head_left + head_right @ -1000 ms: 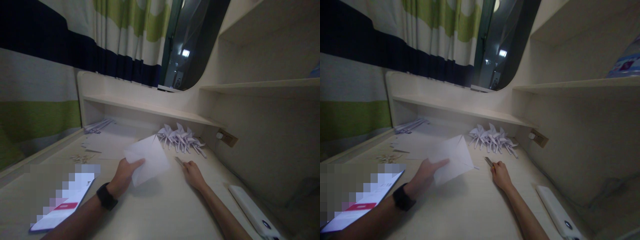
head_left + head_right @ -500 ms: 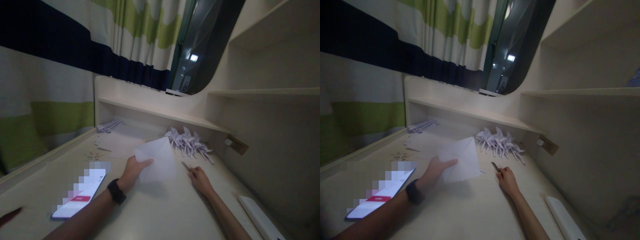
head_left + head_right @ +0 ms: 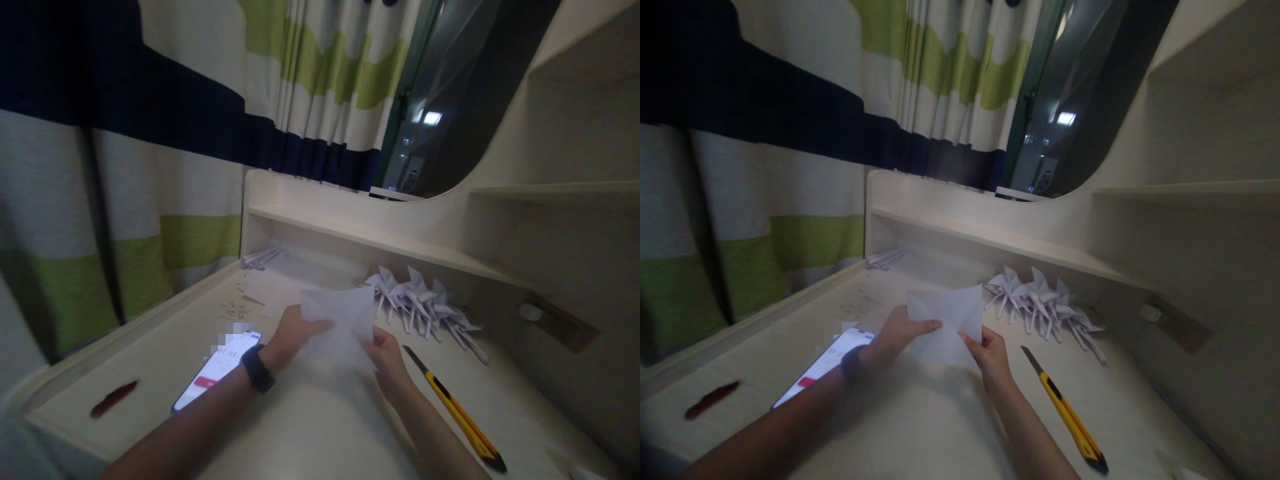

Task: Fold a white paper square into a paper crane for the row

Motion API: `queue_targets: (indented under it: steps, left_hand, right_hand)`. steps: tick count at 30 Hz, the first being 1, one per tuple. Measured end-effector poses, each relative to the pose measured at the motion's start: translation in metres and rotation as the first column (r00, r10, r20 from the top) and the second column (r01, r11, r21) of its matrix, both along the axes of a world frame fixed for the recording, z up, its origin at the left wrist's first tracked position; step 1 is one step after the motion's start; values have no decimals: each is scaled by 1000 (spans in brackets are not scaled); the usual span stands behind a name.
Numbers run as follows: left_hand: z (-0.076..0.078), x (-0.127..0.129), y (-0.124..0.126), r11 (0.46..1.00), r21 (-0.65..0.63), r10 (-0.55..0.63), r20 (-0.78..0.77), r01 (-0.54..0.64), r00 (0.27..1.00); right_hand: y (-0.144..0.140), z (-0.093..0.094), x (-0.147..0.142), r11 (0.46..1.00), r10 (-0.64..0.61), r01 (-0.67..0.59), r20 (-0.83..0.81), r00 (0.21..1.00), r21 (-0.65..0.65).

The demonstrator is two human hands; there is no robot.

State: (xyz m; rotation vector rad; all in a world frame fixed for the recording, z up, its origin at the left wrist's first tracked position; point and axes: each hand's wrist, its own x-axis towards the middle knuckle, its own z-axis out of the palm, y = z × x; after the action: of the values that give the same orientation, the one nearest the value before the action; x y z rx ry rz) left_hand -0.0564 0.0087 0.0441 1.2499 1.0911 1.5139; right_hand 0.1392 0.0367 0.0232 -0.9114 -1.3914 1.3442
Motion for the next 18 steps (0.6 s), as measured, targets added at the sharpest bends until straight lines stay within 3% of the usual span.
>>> queue_targets:
  steps: [4, 7, 11, 15, 17, 18]
  left_hand:
    - [-1, -35, 8, 998, -26, 49, -129, -52, 991]
    - [-3, -53, 11, 998, -8, 60, -98, -61, 993]
    - [0, -61, 11, 1000, 3, -17, -107, 18, 994]
    - [9, -88, 16, 991, -7, -130, -280, 133, 951]
    - [11, -116, 20, 999, -22, -39, -413, 32, 910]
    - [10, -131, 22, 998, -15, 47, -533, -65, 845]
  right_hand:
    - [2, -9, -14, 992, 55, -56, -13, 998, -110]
    - [6, -16, -27, 988, 73, -83, -76, 994, -127]
    - [11, -27, -48, 998, 41, -41, -18, 999, -46]
    - [11, -40, -52, 998, -15, 12, -48, 999, -58]
    - [10, -44, -49, 997, -38, 34, -52, 998, -71]
    - [9, -46, -47, 996, -45, 42, -49, 998, -75]
